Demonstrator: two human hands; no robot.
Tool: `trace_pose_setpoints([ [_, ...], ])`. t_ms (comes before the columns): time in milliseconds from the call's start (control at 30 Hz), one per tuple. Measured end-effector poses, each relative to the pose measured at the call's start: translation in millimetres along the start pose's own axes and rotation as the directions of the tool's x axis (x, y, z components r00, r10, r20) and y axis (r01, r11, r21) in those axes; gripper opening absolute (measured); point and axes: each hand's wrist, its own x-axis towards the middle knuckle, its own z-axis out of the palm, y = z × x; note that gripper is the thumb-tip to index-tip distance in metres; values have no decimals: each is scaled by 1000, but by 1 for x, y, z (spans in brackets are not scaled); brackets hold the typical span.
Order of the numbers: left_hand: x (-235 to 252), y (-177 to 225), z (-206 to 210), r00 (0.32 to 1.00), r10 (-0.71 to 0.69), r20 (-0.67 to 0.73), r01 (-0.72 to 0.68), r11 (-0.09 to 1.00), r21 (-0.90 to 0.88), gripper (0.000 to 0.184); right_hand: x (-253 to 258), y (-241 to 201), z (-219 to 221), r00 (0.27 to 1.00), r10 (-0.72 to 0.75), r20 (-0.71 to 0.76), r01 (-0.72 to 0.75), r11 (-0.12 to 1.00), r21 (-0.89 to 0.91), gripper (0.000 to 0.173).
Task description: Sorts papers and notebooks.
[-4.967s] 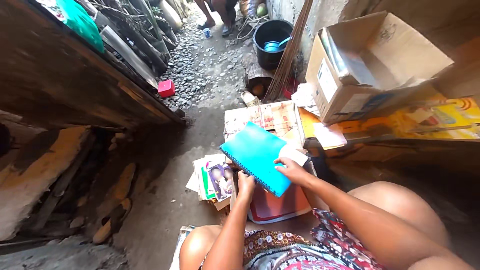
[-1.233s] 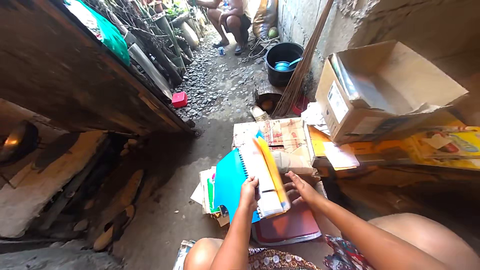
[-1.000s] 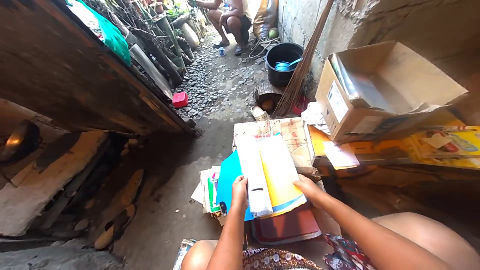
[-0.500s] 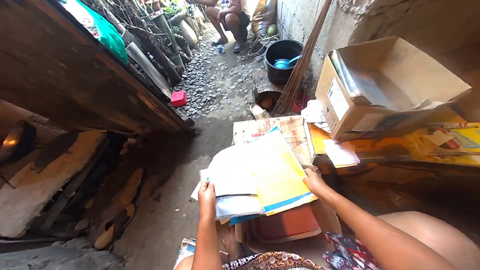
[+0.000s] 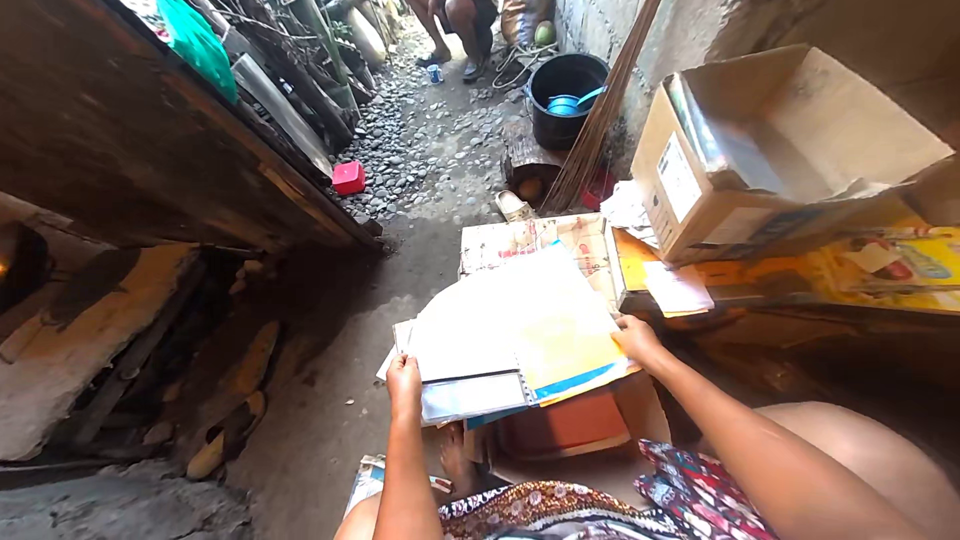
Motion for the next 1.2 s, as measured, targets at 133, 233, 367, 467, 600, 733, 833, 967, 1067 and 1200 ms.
trace_pose_setpoints([
  [133, -1, 4, 0, 1000, 11, -3, -11, 999, 40, 23, -5, -3, -6, 1000, -27, -4, 26, 990, -136, 38],
  [233, 0, 3, 1, 1000, 17, -8, -16, 998, 55, 24, -11, -6, -7, 997, -73, -16, 67, 966, -249, 38],
  [367, 1, 1, 2, 1000, 19, -4, -19, 1000, 24, 22, -12, -4, -6, 991, -128, -31, 114, 949, -294, 36],
  [467, -1, 3, 1, 1000, 31, 4, -31, 999, 17, 20, -14, -4, -5, 987, -152, -49, 130, 945, -300, 35],
  [600, -1, 4, 1, 999, 46, 11, -46, 999, 13, 18, -15, -7, -5, 987, -150, -65, 128, 956, -263, 36],
  [733, -6, 7, 2, 999, 32, 35, -30, 997, -64, 15, -13, -8, -8, 996, -88, -27, 83, 984, -157, 34],
  [833, -14, 16, 5, 994, 8, 113, 23, 963, -268, 11, -10, -8, -7, 998, -58, -9, 57, 995, -80, 32],
  [967, -35, 25, 24, 918, 159, 363, 92, 806, -585, 11, -3, -1, -1, 999, -54, -1, 54, 998, 11, 32],
  [1067, -62, 31, 55, 811, 202, 549, 165, 822, -546, 14, -7, -2, 4, 998, -45, 41, 43, 998, 48, 36],
  [1200, -82, 32, 89, 732, 188, 654, 165, 883, -439, 15, -13, -9, 8, 996, -22, 91, 17, 998, 60, 38],
])
